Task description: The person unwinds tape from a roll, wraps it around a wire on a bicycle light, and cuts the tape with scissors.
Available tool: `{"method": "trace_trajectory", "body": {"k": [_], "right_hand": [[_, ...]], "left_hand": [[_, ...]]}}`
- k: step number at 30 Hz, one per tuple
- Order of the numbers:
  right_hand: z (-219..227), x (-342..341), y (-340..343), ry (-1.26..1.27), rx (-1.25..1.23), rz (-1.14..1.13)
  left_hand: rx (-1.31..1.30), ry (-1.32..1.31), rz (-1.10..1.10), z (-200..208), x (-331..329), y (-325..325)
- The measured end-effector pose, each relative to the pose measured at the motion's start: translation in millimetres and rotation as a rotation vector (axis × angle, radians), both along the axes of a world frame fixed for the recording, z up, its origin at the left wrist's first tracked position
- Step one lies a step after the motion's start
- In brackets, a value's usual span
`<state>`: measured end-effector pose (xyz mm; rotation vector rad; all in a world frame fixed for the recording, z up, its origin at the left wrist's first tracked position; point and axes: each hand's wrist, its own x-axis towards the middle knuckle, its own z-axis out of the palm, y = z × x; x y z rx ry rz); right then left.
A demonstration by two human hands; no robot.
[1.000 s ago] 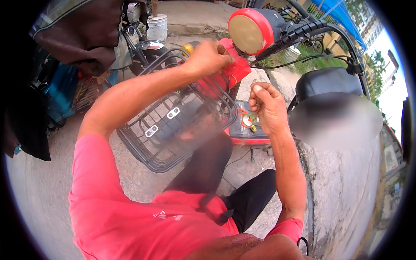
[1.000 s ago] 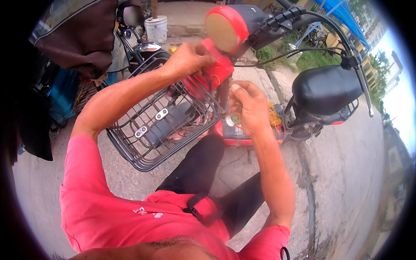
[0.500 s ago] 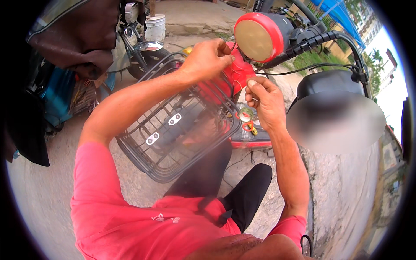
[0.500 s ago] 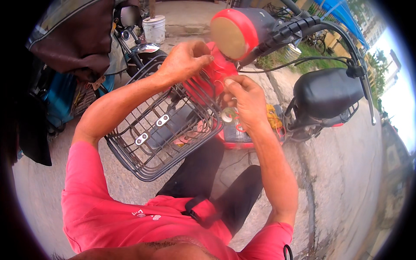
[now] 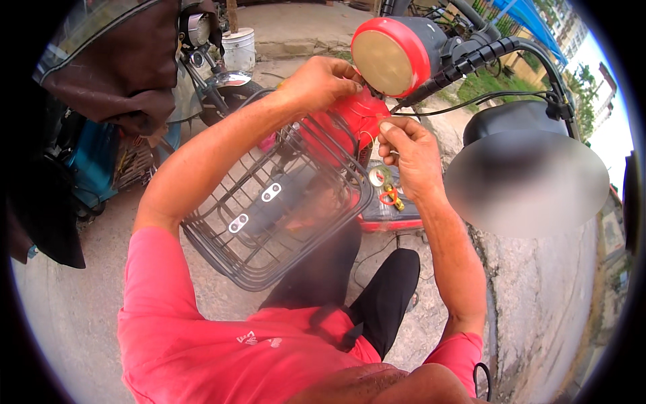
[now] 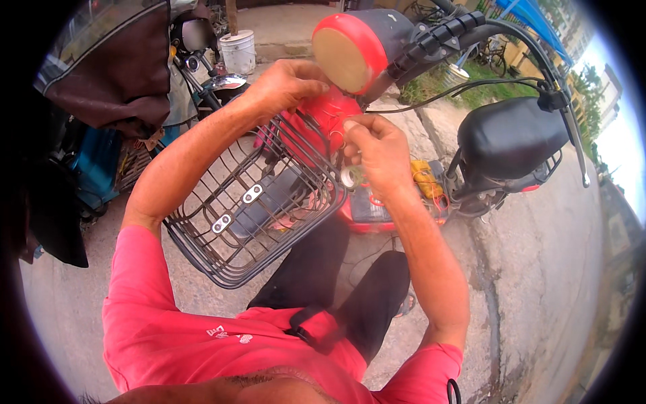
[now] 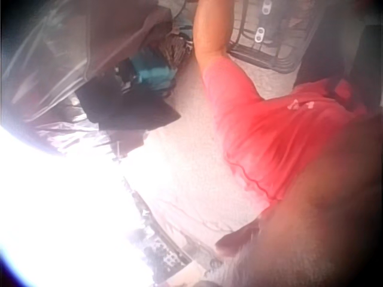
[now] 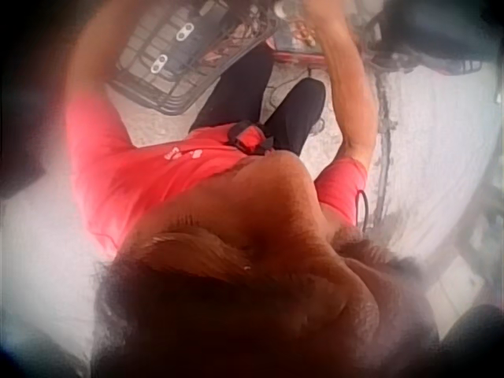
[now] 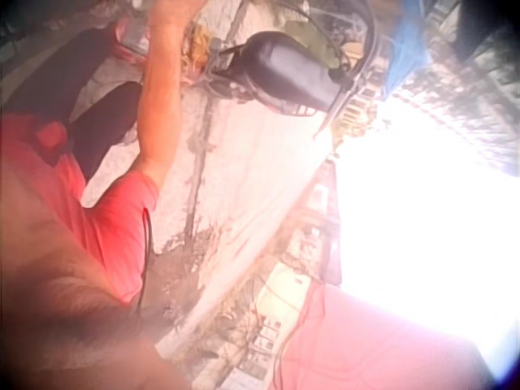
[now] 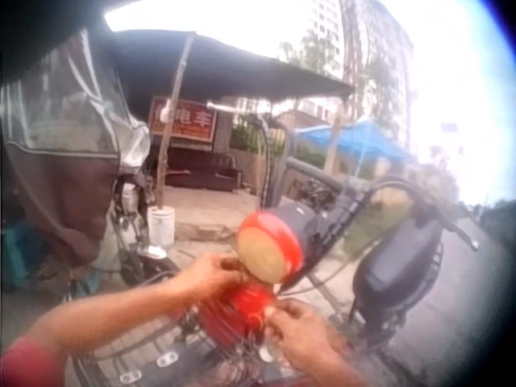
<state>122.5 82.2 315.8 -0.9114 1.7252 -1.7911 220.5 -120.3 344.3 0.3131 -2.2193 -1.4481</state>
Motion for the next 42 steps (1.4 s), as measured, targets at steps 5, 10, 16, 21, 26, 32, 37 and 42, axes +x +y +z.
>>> {"method": "trace_trajectory", "body": {"k": [5, 10, 16, 21, 26, 32, 37, 42], "right_hand": [[3, 9, -3, 0.188, 0.022, -0.124], [-8, 7, -21, 0.487, 0.011, -0.275], [-16, 11, -34, 0.692, -0.021, -0.428], [-23, 18, -41, 0.707, -0.085, -0.499], [-25, 24, -32, 0.478, -0.072, -0.42], [-24, 12, 37, 0.193, -0.068, -0.423], [-61, -23, 99, 0.115, -0.132, -0.459], [-114, -60, 140, -0.022, -0.118, -0.478]], "left_hand": [[0.158, 0.027, -0.098, -2, 6, -10], [0.284, 0.054, -0.18, -7, 14, -17], [0.289, 0.094, -0.235, -8, 21, -19], [0.317, 0.114, -0.283, -8, 25, -24], [0.262, 0.101, -0.253, -12, 26, -27], [-0.078, 0.022, -0.014, -18, 28, -17], [0.03, 0.04, -0.003, 2, 34, 10], [-0.289, 0.037, 0.001, -3, 51, 35]]}}
